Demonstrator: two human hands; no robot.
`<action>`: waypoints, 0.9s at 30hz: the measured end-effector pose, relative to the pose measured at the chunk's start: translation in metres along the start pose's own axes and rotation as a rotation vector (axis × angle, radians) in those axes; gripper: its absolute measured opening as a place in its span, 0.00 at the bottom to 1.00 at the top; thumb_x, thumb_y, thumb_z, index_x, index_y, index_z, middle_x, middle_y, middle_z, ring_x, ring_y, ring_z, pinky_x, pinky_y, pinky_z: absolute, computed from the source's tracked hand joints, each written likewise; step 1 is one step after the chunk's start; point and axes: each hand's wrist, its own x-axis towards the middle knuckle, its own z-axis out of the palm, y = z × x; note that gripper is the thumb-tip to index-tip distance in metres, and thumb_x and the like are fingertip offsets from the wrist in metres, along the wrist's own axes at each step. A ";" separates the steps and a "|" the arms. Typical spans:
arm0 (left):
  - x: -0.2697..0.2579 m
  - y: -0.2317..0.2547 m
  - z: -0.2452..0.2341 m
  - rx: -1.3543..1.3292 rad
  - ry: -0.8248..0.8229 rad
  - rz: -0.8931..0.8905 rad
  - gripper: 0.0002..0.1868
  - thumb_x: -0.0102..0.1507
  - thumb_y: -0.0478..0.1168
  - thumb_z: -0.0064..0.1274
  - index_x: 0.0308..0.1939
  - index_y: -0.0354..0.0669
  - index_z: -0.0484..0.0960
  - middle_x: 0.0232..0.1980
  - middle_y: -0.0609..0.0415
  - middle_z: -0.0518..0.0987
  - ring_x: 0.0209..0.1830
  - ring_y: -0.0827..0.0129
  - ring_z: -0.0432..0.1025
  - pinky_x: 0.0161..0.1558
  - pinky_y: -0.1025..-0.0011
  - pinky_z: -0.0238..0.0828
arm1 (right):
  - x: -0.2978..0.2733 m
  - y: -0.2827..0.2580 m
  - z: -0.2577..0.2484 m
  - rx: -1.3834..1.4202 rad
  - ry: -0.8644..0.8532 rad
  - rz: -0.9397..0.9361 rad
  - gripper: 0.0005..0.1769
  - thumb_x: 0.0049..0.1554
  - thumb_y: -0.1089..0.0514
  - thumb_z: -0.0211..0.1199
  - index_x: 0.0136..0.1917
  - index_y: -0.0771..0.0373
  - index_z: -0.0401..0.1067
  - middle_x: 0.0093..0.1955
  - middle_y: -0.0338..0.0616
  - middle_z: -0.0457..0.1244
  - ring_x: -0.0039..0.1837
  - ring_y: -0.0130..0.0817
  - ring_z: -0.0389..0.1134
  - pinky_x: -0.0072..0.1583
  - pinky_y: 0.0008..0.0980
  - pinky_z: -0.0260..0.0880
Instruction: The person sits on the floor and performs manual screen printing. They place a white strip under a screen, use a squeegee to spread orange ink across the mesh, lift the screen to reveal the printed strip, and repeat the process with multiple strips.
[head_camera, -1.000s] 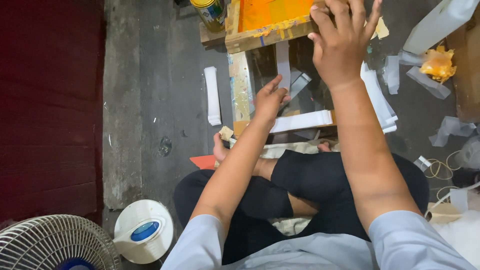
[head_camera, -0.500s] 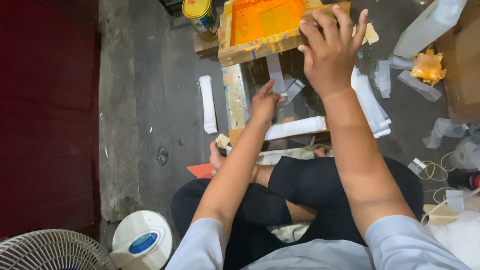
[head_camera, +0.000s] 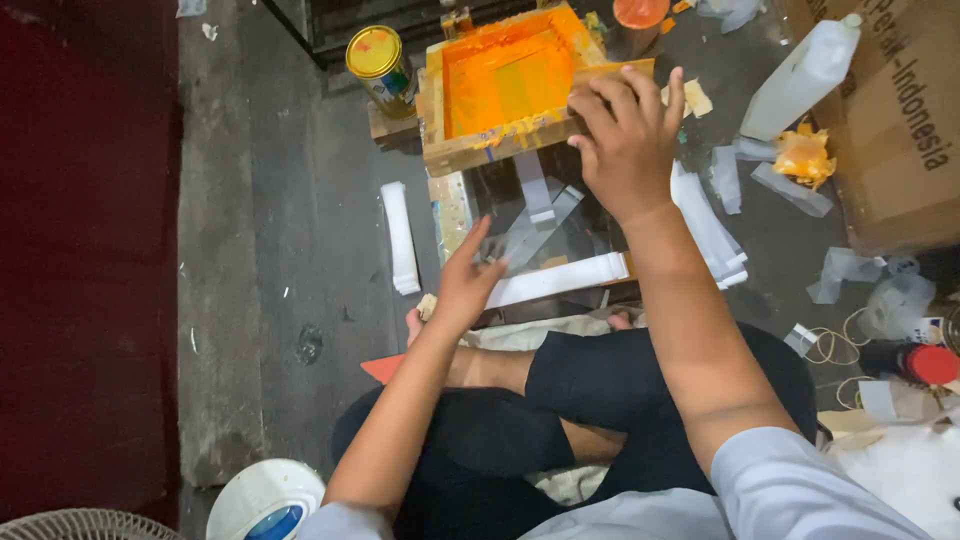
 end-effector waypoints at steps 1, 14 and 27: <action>-0.014 0.012 -0.007 -0.001 -0.007 0.006 0.37 0.65 0.44 0.54 0.78 0.56 0.61 0.84 0.47 0.52 0.52 0.78 0.74 0.46 0.73 0.68 | 0.001 0.000 -0.001 -0.008 0.003 0.003 0.28 0.52 0.62 0.87 0.62 0.56 0.78 0.65 0.44 0.66 0.71 0.56 0.61 0.75 0.73 0.40; -0.015 -0.053 -0.030 -0.001 0.318 -0.136 0.19 0.65 0.44 0.53 0.59 0.53 0.86 0.48 0.64 0.83 0.29 0.80 0.66 0.40 0.76 0.68 | -0.031 0.005 0.008 -0.021 -0.076 -0.053 0.25 0.49 0.58 0.82 0.59 0.53 0.77 0.61 0.38 0.66 0.65 0.48 0.64 0.73 0.64 0.52; -0.018 -0.055 -0.024 0.098 0.236 -0.116 0.18 0.63 0.46 0.52 0.57 0.58 0.86 0.44 0.68 0.81 0.27 0.78 0.66 0.42 0.74 0.67 | -0.055 0.016 0.026 -0.092 -0.160 -0.172 0.24 0.45 0.55 0.82 0.55 0.50 0.79 0.60 0.35 0.69 0.63 0.43 0.67 0.69 0.55 0.61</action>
